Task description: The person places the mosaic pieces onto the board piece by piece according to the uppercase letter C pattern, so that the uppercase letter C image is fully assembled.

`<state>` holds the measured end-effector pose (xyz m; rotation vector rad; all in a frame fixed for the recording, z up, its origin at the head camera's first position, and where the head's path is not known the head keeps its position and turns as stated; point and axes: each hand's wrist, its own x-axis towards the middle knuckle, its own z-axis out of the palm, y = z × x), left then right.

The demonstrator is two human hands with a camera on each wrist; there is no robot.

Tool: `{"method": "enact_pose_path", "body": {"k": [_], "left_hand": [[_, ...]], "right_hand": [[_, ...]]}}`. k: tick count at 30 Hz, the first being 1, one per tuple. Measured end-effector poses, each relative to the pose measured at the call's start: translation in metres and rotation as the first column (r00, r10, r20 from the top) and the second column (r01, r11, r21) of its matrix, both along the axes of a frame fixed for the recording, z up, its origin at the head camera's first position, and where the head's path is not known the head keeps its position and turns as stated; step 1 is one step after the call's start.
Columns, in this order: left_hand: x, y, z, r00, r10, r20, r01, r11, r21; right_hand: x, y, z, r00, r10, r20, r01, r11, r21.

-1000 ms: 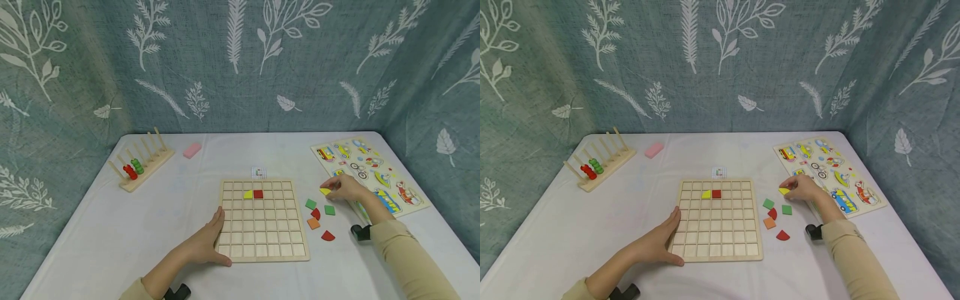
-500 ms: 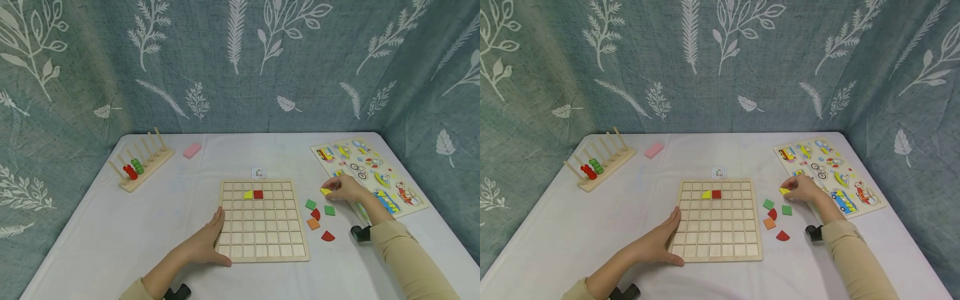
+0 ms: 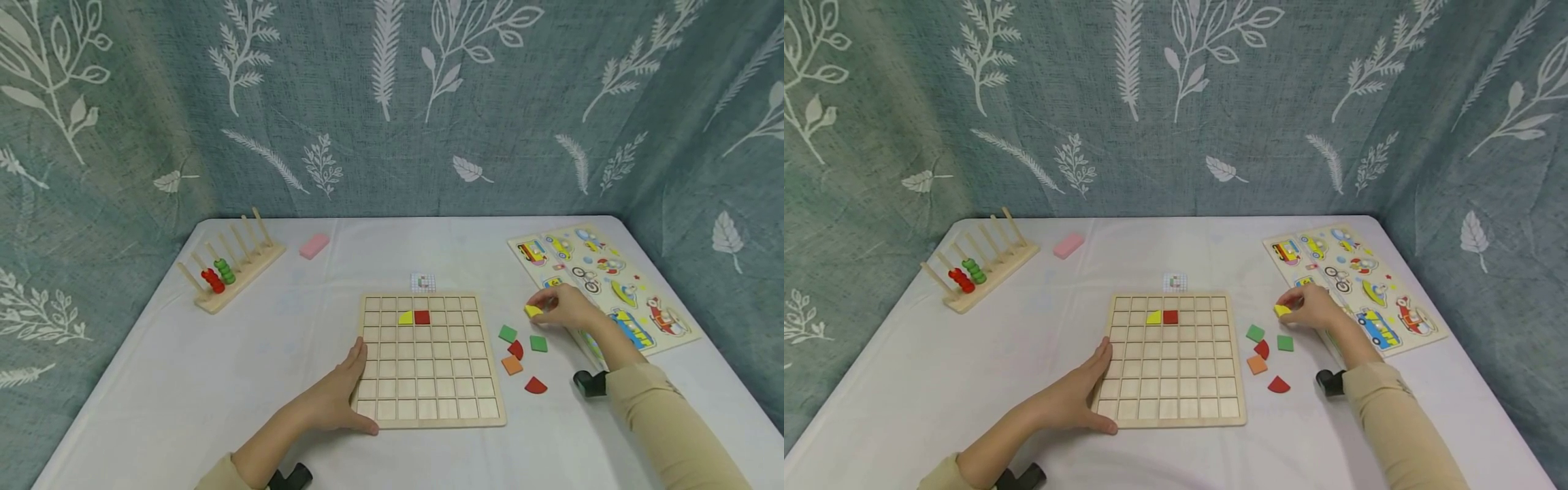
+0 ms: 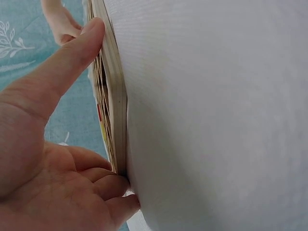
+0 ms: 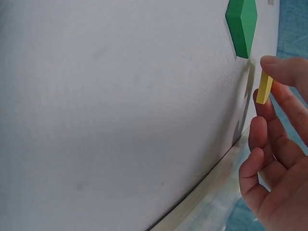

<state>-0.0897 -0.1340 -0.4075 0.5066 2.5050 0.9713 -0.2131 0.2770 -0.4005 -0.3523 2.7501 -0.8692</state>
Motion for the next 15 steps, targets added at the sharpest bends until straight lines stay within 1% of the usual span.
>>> {"method": "enact_pose_path", "body": {"k": [10,15], "left_hand": [[0.000,0.000,-0.002,1.000,-0.003,-0.004,0.003,1.000,0.000],[-0.001,0.001,-0.001,1.000,0.000,-0.006,0.000,1.000,-0.006]], "right_hand": [[0.001,-0.005,-0.004,0.998,0.004,-0.068,-0.006,1.000,-0.023],[0.002,-0.012,-0.003,0.997,0.001,-0.079,-0.003,0.999,-0.033]]}}
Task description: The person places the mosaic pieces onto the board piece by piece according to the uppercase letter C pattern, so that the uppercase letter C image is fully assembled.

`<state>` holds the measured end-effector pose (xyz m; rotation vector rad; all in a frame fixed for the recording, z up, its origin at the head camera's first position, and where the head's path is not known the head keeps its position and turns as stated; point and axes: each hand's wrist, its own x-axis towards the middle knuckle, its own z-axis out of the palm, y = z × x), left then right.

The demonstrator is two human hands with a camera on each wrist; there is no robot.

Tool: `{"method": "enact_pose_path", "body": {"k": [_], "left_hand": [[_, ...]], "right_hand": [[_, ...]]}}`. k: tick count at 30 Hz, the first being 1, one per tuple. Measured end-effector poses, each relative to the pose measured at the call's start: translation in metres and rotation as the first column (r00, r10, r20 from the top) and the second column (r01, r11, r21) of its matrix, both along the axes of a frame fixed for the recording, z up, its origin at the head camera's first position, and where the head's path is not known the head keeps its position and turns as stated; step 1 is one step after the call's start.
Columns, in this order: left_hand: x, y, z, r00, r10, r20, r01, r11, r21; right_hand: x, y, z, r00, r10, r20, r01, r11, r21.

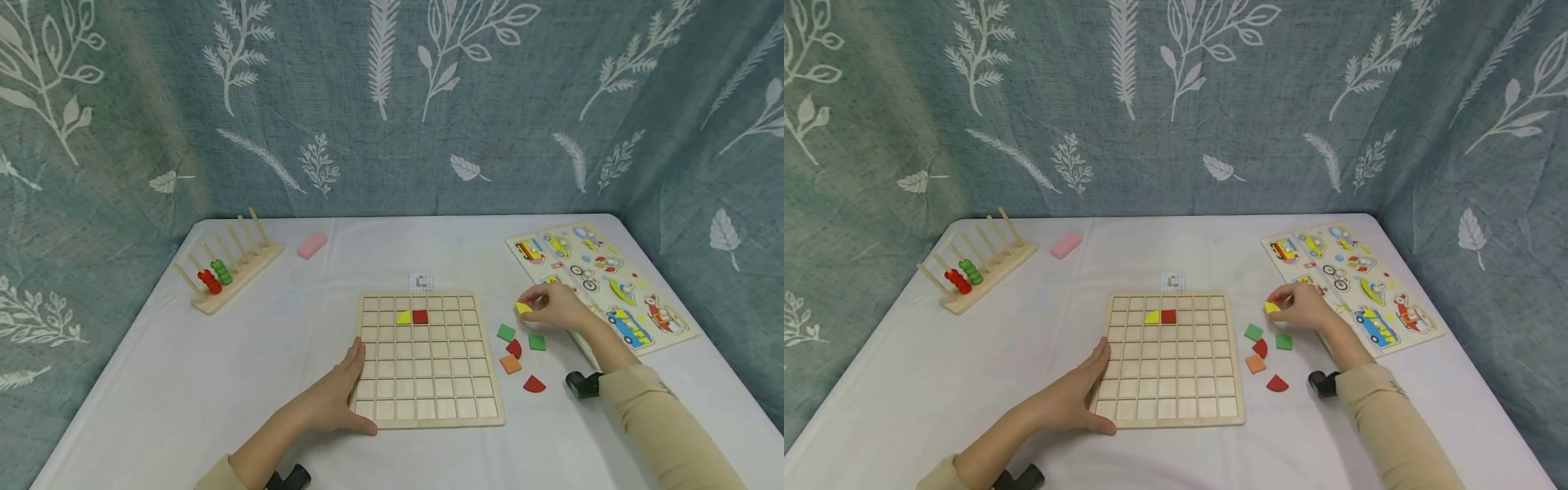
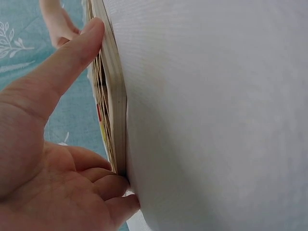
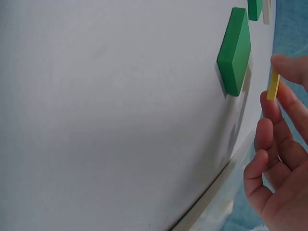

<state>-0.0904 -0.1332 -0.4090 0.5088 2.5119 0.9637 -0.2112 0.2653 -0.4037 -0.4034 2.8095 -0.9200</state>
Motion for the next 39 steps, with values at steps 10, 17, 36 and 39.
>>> {"method": "enact_pose_path", "body": {"k": [10,17,36,39], "left_hand": [[0.001,0.000,-0.001,1.000,-0.001,0.010,0.001,1.000,0.007],[0.001,0.001,-0.001,1.000,0.005,0.010,-0.005,1.000,0.004],[0.000,0.000,-0.002,1.000,-0.002,-0.002,0.002,1.000,-0.003],[0.000,0.000,-0.002,1.000,-0.003,-0.002,0.003,1.000,0.001]], "right_hand": [[0.001,-0.015,0.000,1.000,0.024,0.007,-0.024,1.000,-0.006],[0.001,-0.026,0.004,0.998,0.061,-0.004,-0.061,0.998,-0.015],[-0.001,-0.065,0.004,0.990,0.143,0.009,-0.142,0.987,-0.076],[-0.001,-0.069,0.003,0.987,0.163,0.007,-0.162,0.982,-0.093]]}}
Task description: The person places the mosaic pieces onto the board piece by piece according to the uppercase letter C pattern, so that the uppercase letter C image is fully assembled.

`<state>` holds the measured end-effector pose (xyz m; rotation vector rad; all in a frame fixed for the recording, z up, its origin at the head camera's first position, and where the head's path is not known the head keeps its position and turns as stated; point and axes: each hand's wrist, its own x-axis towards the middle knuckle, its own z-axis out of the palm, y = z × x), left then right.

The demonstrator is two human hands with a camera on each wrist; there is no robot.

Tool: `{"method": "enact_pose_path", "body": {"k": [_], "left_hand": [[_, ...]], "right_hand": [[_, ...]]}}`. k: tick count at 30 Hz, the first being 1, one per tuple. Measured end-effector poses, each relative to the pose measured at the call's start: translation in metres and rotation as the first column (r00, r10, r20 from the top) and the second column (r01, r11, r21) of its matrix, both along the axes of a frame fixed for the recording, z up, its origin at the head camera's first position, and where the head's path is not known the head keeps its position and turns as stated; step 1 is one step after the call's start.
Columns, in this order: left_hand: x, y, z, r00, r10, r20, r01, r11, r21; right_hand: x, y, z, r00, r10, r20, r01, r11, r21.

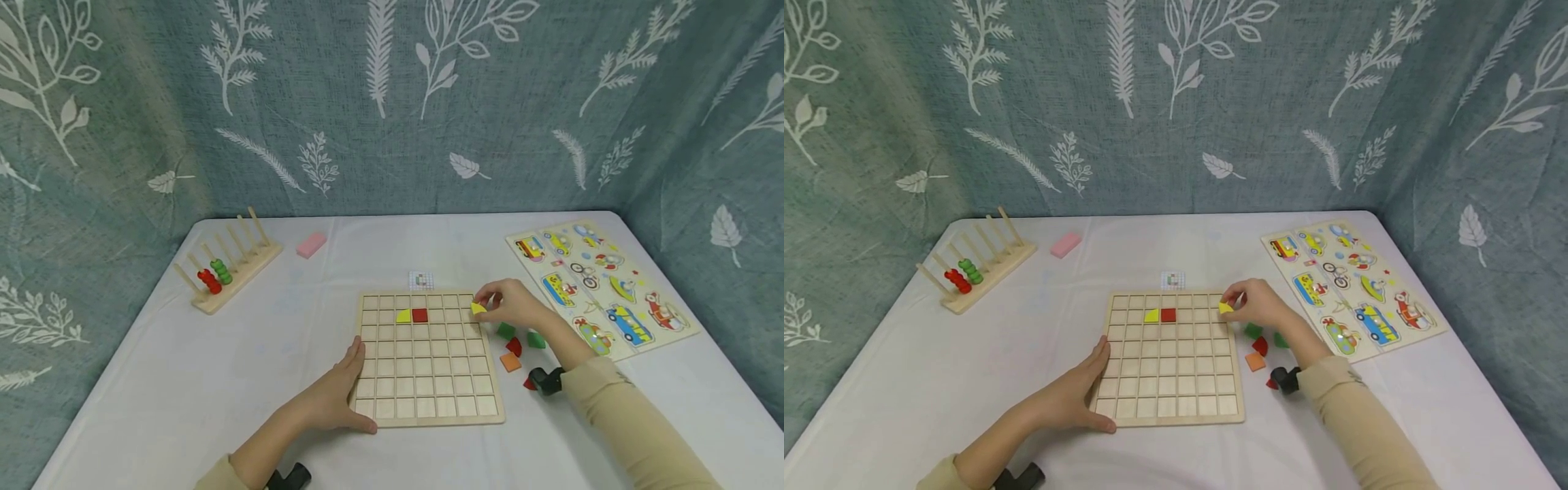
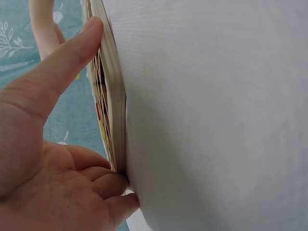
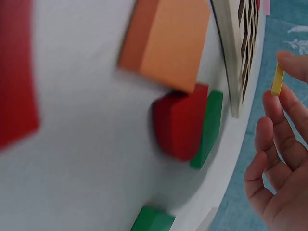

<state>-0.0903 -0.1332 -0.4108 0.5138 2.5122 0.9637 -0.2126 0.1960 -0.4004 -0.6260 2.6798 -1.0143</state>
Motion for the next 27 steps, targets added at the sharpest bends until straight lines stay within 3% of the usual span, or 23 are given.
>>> {"method": "enact_pose_path", "body": {"k": [14,27], "left_hand": [[0.001,0.001,0.006,1.000,0.004,0.011,-0.005,1.000,0.029],[0.001,0.001,0.004,1.000,0.002,0.007,-0.002,0.999,0.033]], "right_hand": [[-0.004,-0.028,0.000,0.997,0.078,-0.019,-0.078,0.997,0.020],[-0.009,-0.054,0.005,0.998,0.058,0.002,-0.058,0.990,0.129]]}}
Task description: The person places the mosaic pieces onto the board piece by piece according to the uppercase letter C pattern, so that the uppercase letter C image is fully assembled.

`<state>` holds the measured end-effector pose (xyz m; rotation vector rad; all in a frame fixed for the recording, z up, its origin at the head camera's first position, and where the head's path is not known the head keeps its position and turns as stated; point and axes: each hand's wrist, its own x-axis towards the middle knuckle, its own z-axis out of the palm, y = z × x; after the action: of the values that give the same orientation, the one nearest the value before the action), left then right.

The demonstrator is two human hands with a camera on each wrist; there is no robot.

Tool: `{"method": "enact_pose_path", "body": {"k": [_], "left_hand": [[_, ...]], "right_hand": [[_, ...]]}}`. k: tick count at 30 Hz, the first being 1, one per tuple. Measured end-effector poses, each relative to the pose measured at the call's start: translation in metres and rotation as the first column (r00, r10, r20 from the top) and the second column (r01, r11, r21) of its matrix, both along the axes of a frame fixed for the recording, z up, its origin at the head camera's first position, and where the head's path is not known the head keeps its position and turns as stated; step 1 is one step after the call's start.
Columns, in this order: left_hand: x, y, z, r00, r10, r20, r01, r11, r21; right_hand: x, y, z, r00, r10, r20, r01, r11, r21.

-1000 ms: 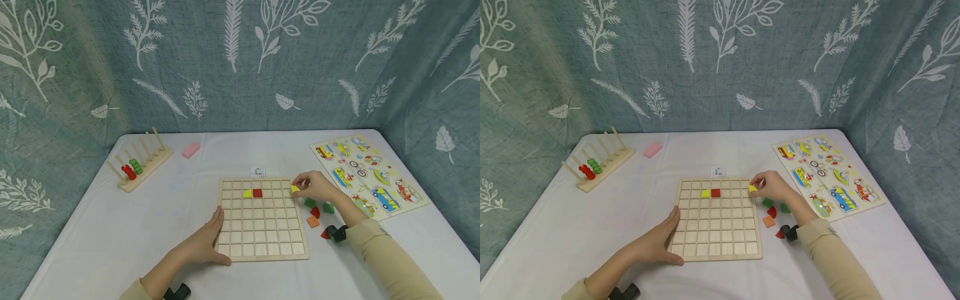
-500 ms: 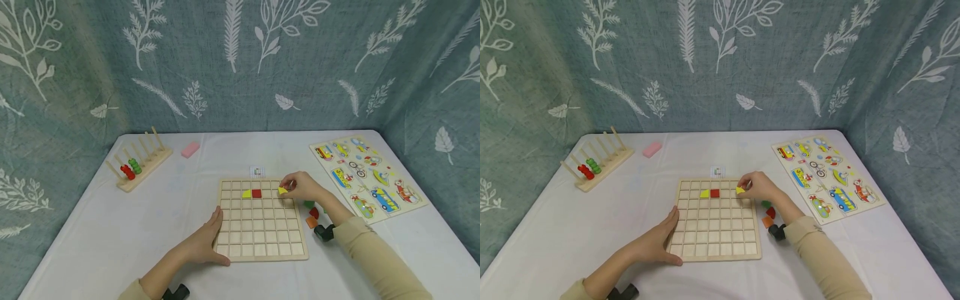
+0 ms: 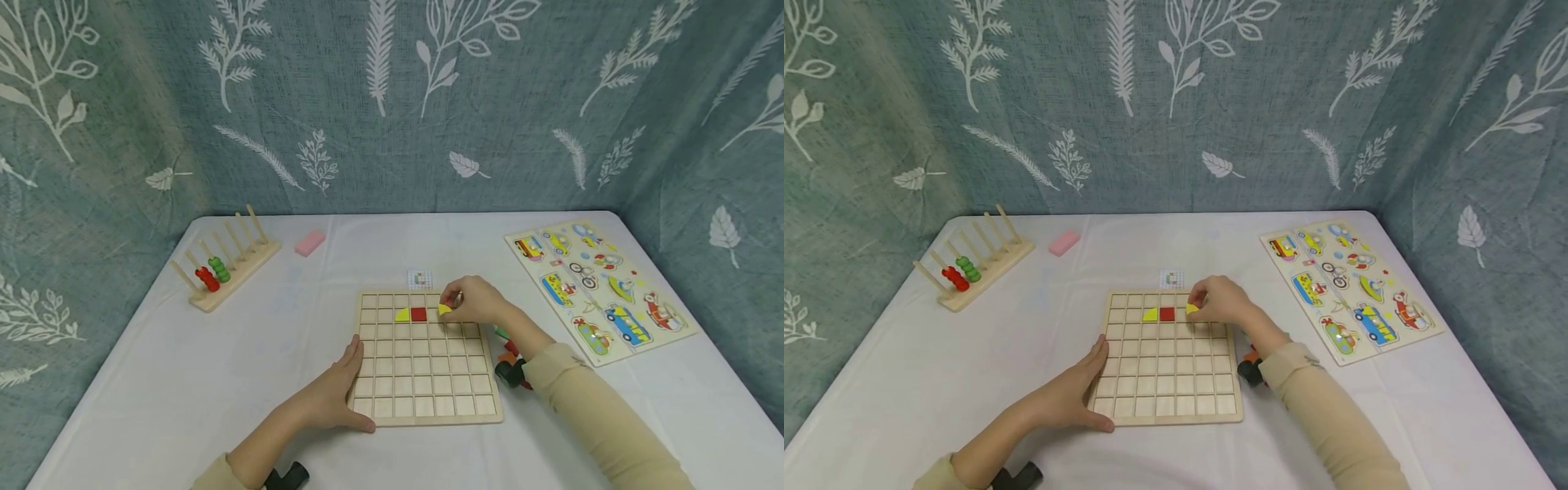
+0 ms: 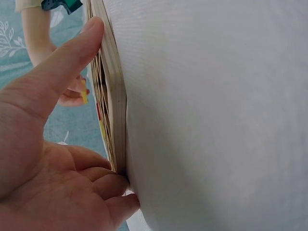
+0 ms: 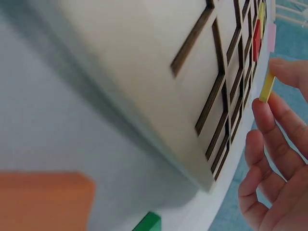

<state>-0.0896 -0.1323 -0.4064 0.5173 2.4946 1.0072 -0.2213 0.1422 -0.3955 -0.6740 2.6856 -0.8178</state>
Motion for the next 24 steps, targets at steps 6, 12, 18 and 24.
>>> {"method": "enact_pose_path", "body": {"k": [6,12,18,24], "left_hand": [[0.001,0.000,0.002,1.000,-0.001,0.004,0.001,1.000,0.004],[0.001,0.000,0.003,1.000,0.000,0.007,0.000,1.000,0.002],[0.001,0.000,0.002,1.000,0.005,0.001,-0.005,1.000,-0.003],[0.001,0.000,0.002,1.000,0.002,-0.005,-0.002,1.000,-0.001]], "right_hand": [[-0.001,-0.008,0.001,1.000,0.003,0.001,-0.003,1.000,0.021],[-0.004,-0.016,-0.001,1.000,-0.005,0.006,0.005,0.998,0.062],[-0.007,-0.021,-0.005,1.000,-0.019,0.003,0.019,0.994,0.110],[-0.006,-0.024,-0.004,1.000,-0.020,-0.009,0.021,0.991,0.136]]}}
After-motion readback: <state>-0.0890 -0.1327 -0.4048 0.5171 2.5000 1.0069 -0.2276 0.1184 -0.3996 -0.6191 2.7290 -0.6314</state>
